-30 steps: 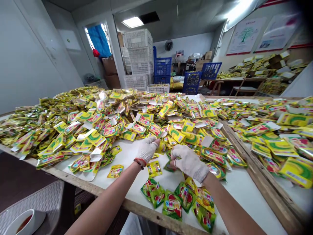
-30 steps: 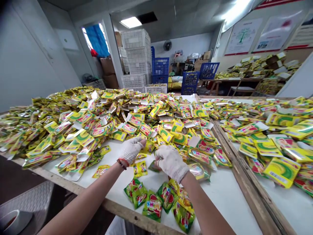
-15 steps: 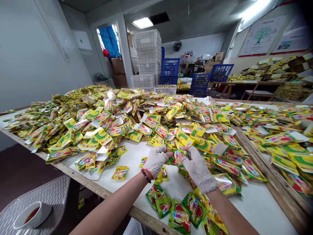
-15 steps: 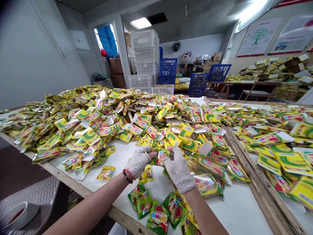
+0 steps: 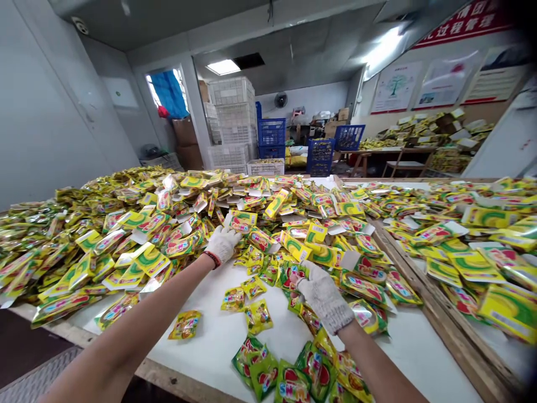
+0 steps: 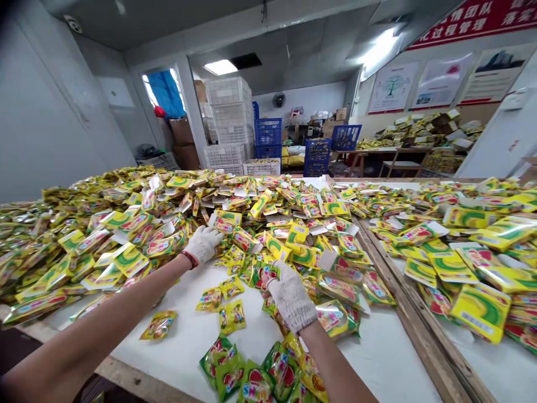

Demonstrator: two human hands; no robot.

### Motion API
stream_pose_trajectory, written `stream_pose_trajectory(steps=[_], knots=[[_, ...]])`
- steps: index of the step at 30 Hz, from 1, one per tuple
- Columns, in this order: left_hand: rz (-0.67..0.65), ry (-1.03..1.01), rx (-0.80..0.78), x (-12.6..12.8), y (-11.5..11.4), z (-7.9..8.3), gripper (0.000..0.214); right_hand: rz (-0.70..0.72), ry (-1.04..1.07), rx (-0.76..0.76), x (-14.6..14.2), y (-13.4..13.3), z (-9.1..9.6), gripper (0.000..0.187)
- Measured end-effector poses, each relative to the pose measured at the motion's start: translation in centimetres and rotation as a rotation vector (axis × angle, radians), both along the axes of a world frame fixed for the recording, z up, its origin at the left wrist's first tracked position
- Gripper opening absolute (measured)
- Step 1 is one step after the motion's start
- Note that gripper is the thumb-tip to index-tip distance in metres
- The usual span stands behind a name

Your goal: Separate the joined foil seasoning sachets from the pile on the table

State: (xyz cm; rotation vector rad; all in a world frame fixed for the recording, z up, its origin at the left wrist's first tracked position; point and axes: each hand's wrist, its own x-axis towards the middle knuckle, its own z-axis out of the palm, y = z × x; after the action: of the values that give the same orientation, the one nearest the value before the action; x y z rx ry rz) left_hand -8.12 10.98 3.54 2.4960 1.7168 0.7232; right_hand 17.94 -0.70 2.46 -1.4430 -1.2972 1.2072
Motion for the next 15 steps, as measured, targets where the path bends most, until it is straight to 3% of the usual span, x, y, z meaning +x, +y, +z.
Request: stream_pose_trajectory(steps=[3,6,11,13,15], knots=[[-0.029,-0.384,-0.012,1.6,-1.6,0.4,0.026,-0.038,0.078,0.007,-0.1,0.0,0.1,0.055],[-0.08,-0.724,-0.065,5.2,-4.4,0.1,0.029,-0.035,0.192,0.032,-0.5,-0.5,0.3,0.049],[-0.276,-1.481,-0.392,10.6,-8.6,-1.3,0.045,0.035,0.353,0.045,-1.0,-1.2,0.4,0.039],[-0.223,-1.458,-0.412,10.6,-9.4,-1.7,0.052,0.022,0.3,0.059,-0.6,-1.0,0.3,0.038],[-0.131,-1.22,-0.302,9.2,-9.6,-1.5,0.058,0.007,0.172,0.105,0.1,-0.6,0.4,0.038]])
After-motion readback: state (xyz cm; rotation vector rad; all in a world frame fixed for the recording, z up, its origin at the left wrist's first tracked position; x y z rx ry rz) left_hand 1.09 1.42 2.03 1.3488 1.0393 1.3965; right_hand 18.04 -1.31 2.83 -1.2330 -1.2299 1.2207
